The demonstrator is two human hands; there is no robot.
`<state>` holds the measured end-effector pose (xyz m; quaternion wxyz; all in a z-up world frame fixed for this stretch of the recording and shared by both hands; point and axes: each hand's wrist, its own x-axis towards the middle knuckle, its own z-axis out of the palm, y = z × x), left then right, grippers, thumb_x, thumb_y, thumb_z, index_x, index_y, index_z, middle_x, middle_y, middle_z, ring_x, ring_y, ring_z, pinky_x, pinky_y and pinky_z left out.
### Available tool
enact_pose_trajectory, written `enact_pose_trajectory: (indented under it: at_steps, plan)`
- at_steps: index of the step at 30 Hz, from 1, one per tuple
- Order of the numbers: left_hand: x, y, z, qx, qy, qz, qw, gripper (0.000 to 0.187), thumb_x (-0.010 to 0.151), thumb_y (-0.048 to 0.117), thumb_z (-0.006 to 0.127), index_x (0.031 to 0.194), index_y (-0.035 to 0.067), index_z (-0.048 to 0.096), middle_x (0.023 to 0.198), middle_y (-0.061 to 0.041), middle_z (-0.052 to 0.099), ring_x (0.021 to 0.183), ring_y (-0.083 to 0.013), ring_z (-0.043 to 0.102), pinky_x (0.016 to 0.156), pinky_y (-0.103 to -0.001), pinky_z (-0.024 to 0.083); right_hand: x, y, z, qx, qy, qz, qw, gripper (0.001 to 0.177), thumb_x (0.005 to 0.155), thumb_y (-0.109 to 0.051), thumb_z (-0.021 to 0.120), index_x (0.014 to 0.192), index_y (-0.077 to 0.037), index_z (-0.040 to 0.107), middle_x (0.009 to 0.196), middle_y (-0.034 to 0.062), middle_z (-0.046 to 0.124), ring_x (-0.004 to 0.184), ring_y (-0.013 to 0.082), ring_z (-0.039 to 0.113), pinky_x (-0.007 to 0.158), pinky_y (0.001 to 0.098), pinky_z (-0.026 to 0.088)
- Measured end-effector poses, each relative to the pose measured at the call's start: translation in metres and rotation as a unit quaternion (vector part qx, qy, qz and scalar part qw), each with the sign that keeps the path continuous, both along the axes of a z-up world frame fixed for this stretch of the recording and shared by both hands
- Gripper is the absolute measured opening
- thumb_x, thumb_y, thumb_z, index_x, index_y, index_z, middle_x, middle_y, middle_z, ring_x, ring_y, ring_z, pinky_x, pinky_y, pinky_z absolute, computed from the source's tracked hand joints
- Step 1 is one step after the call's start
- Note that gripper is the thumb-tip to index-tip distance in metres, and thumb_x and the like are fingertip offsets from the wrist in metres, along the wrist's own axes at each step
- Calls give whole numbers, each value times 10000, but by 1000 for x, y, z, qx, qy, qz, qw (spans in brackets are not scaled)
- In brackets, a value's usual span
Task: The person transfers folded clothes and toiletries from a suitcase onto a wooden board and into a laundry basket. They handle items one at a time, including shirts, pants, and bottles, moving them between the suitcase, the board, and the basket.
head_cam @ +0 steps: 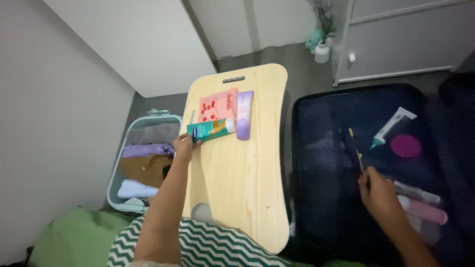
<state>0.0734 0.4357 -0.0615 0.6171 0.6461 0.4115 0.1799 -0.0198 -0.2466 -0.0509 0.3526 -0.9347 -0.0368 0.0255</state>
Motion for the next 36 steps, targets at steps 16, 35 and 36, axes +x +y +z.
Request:
enact_pose_trajectory:
  at_steps: [16,35,36]
  plan:
    - [-36,-339,55,514,-254,-170,802,388,962,18,612,1344,-28,566,1380,-273,538,1341,-434,463,1061,-465,409,-2,3,39,112,39,-43,992,268,840,-114,771,850,-43,512,753,121,660,692,278,680,630,413,532]
    - [27,-541,-78,450,99,-434,774,371,839,395,715,980,54,762,1033,-252,700,977,-435,670,863,-503,531,-9,0,40,170,-59,-56,982,187,821,-23,715,865,-28,533,740,199,641,759,441,667,654,515,510]
    - [28,-540,-78,451,130,-454,757,460,830,485,764,917,34,764,1062,-260,687,1005,-434,661,892,-492,528,-10,-1,41,172,-52,-56,982,194,818,-30,719,861,-28,530,735,201,641,757,440,668,651,513,511]
